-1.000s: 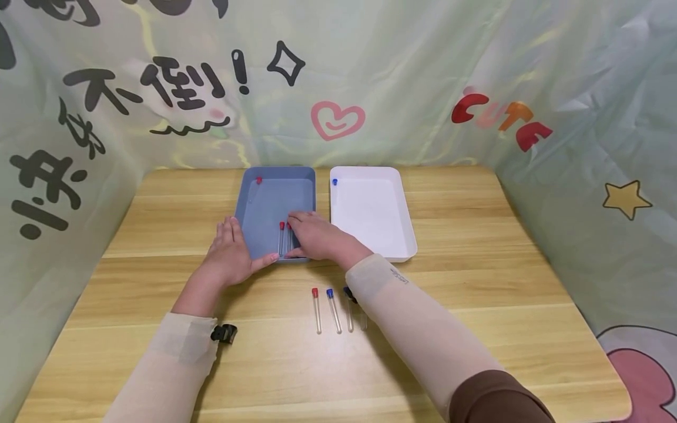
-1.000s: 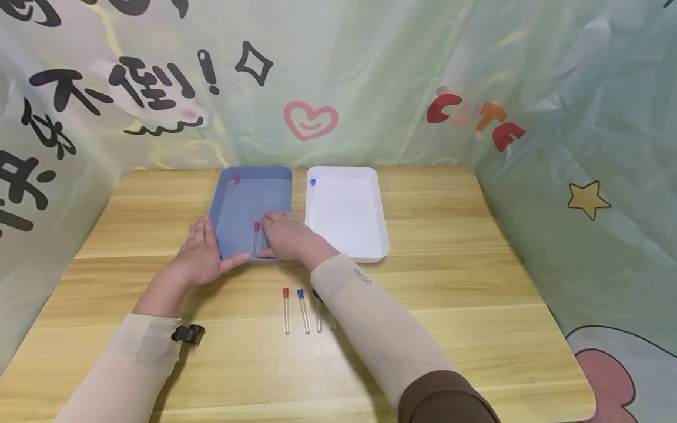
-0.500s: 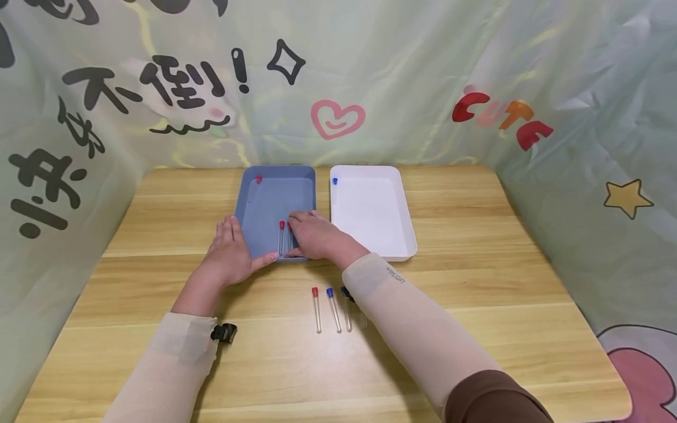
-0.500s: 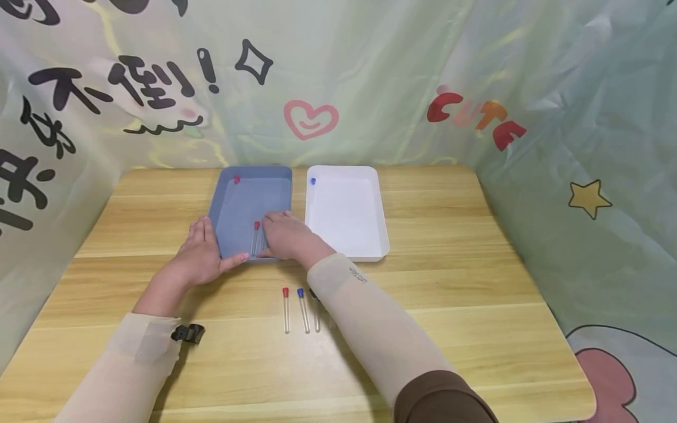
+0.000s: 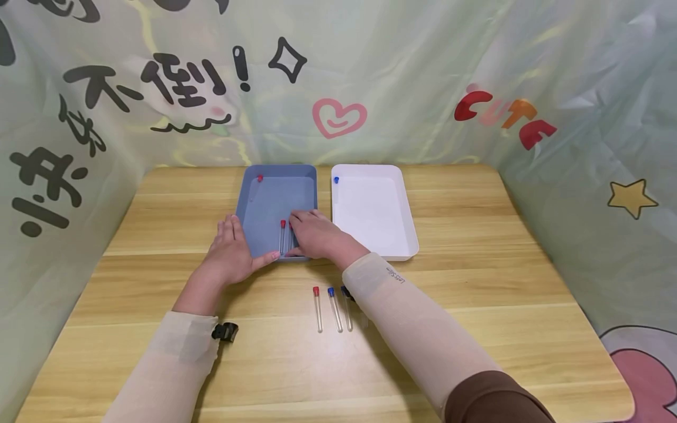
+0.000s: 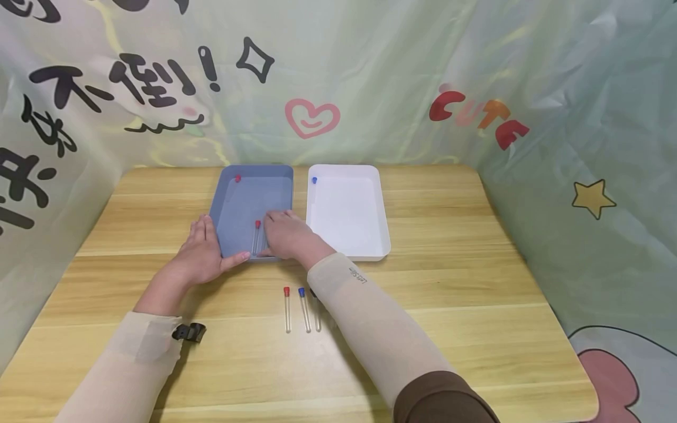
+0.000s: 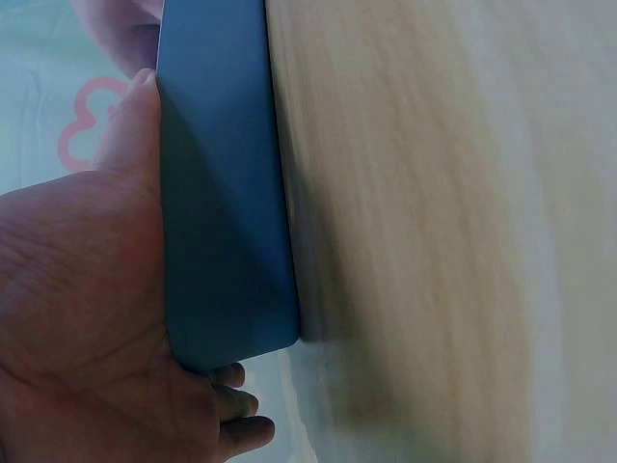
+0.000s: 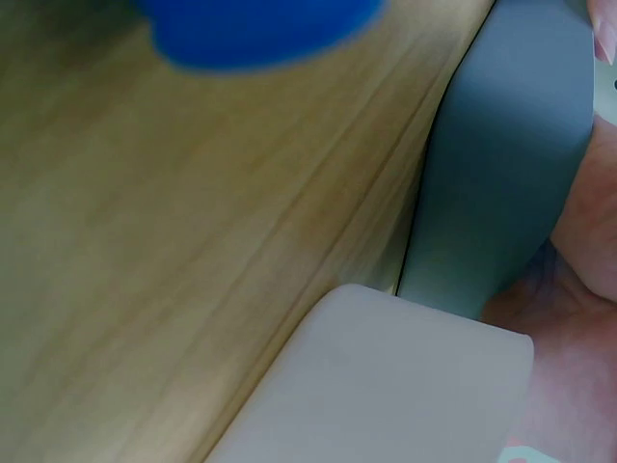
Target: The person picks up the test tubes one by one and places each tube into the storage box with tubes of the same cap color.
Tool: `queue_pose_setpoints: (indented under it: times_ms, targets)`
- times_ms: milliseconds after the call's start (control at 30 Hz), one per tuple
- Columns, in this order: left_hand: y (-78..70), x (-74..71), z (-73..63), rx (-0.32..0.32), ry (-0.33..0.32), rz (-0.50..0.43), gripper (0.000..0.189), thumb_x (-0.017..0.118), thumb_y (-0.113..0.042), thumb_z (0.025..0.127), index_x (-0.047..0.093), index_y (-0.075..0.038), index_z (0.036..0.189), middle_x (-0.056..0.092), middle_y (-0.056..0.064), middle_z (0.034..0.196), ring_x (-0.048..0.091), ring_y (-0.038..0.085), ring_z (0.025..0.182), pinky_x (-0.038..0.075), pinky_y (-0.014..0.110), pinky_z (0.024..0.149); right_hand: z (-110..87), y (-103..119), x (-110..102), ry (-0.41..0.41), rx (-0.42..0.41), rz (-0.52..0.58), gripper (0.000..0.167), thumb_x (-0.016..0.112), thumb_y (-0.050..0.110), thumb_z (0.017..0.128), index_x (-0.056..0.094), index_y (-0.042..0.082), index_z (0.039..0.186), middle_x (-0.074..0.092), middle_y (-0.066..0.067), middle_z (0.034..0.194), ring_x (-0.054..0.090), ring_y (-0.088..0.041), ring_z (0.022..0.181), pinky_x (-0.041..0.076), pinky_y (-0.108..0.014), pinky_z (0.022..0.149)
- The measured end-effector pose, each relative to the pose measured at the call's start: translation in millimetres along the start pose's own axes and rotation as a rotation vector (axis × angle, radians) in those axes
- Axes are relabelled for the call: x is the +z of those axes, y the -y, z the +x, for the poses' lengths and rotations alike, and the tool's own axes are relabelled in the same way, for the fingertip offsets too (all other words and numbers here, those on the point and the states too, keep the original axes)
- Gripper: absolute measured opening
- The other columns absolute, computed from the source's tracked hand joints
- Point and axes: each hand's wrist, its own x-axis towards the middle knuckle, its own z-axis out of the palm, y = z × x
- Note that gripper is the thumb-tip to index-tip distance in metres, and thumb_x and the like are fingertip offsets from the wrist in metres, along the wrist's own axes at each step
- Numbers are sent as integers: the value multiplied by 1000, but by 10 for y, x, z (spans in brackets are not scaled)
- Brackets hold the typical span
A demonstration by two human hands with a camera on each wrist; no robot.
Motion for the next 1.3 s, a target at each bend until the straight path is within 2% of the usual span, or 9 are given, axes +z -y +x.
queue_pose_setpoints:
  times_ms: [267,467,667,1033,1300]
  targets:
    - [68,44,88,1,2,-2,144,42,-93,93,-17,19,161,-22,40,173,-13,60,164,8,70,135,-16,-15,-20,0,0,19,97,62,66,103,31,3,170,30,-11,181,26,-25,170,20,-46,141]
    - [68,36,83,0,6,-3,151,35,-101,86,-18,19,161,-23,40,173,-14,59,164,7,69,135,-25,-22,-15,-8,-4,15,97,62,66,103,32,3,170,32,-11,180,27,-25,169,21,-46,140]
    - [61,41,80,7,-3,3,146,37,-97,91,-17,20,161,-21,41,173,-13,60,164,8,70,135,-43,-27,-27,-13,0,14,98,62,67,102,31,3,170,32,-11,180,27,-24,169,21,-45,140]
    - [-70,-45,-35,-3,0,20,133,48,-81,101,-13,21,161,-16,44,173,-8,61,164,12,68,136,-60,-32,-37,-14,-7,43,98,62,65,103,30,3,170,31,-12,180,27,-25,169,21,-46,140]
    - [-42,-36,-28,-11,3,29,134,48,-81,100,-13,21,161,-16,44,173,-8,61,164,13,68,136,-73,-59,-21,-48,-29,123,98,66,63,101,32,2,169,32,-13,179,28,-26,169,20,-46,141]
